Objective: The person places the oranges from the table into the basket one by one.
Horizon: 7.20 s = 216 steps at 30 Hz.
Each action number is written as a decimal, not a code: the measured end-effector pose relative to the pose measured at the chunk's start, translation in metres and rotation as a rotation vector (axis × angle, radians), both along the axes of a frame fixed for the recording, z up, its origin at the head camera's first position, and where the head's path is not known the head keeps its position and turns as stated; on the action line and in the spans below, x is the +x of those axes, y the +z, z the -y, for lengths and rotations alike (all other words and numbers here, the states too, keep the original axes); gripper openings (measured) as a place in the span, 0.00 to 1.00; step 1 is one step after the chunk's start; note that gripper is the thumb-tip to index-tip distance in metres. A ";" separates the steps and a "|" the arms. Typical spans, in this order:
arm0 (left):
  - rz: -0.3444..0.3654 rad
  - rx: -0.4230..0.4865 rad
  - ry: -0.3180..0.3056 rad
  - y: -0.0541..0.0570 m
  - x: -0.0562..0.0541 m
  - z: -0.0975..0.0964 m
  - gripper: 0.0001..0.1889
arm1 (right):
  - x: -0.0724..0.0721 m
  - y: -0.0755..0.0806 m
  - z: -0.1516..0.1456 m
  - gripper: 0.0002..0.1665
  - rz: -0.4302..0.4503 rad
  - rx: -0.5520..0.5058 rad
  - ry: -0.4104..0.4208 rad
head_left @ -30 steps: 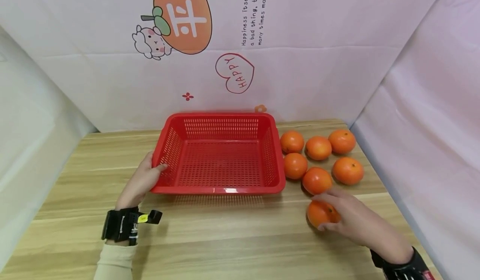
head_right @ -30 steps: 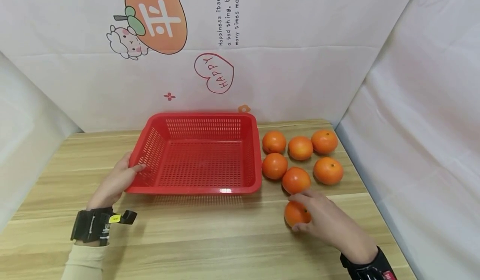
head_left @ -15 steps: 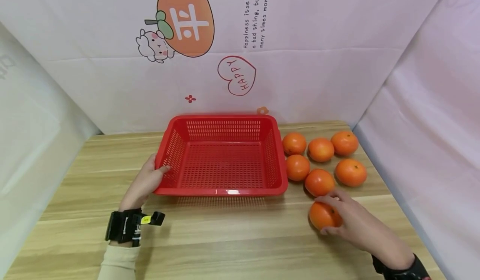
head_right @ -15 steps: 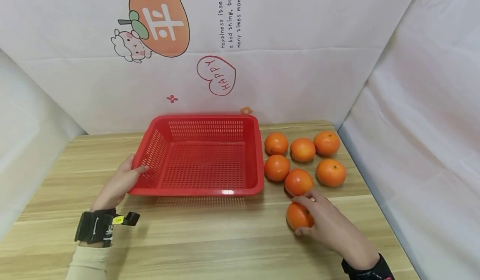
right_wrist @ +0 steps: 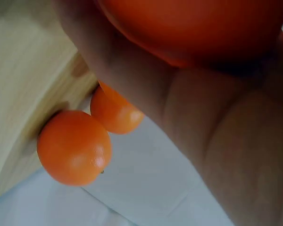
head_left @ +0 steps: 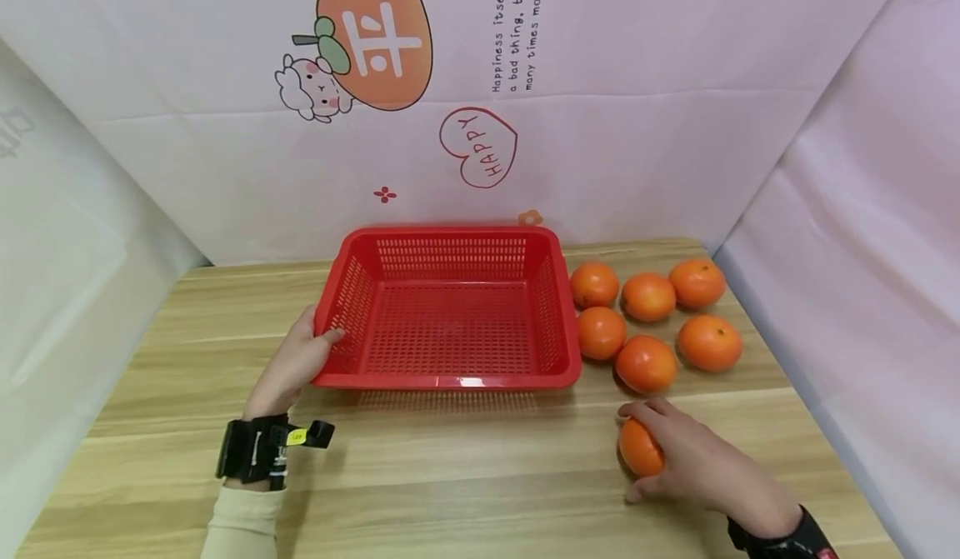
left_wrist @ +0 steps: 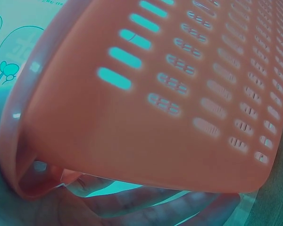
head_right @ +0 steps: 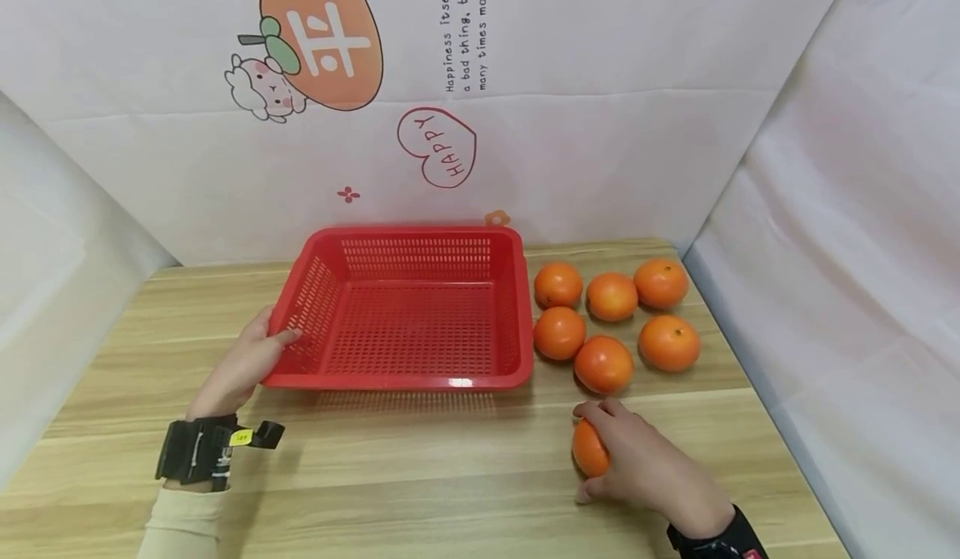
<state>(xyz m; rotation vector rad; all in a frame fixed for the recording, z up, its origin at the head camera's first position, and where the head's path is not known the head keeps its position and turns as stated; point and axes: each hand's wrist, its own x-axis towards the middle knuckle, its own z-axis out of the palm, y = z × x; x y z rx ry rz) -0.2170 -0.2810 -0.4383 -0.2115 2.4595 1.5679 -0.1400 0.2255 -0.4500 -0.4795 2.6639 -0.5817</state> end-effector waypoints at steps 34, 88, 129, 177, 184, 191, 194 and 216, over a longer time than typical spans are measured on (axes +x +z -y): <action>-0.005 0.017 -0.005 0.000 0.001 0.000 0.29 | 0.003 0.012 0.009 0.50 -0.154 0.034 0.053; -0.034 -0.002 -0.013 0.003 0.002 -0.003 0.31 | -0.026 0.086 0.058 0.40 -0.422 -0.139 0.198; -0.052 0.000 -0.017 -0.002 0.002 0.002 0.31 | -0.055 0.113 0.109 0.40 -0.403 -0.177 0.224; -0.057 -0.017 0.004 0.001 0.000 0.001 0.31 | -0.099 0.114 0.171 0.38 -0.333 -0.220 0.318; -0.055 -0.016 0.012 0.001 0.000 0.002 0.30 | -0.111 0.112 0.179 0.38 -0.327 -0.248 0.347; -0.053 -0.034 0.022 0.000 0.002 0.002 0.30 | -0.126 0.107 0.187 0.38 -0.323 -0.231 0.349; -0.054 -0.033 0.022 -0.001 0.002 0.002 0.30 | -0.130 0.105 0.190 0.39 -0.310 -0.213 0.340; -0.082 -0.029 0.021 -0.001 0.001 0.004 0.31 | -0.160 0.092 0.213 0.40 -0.274 -0.209 0.327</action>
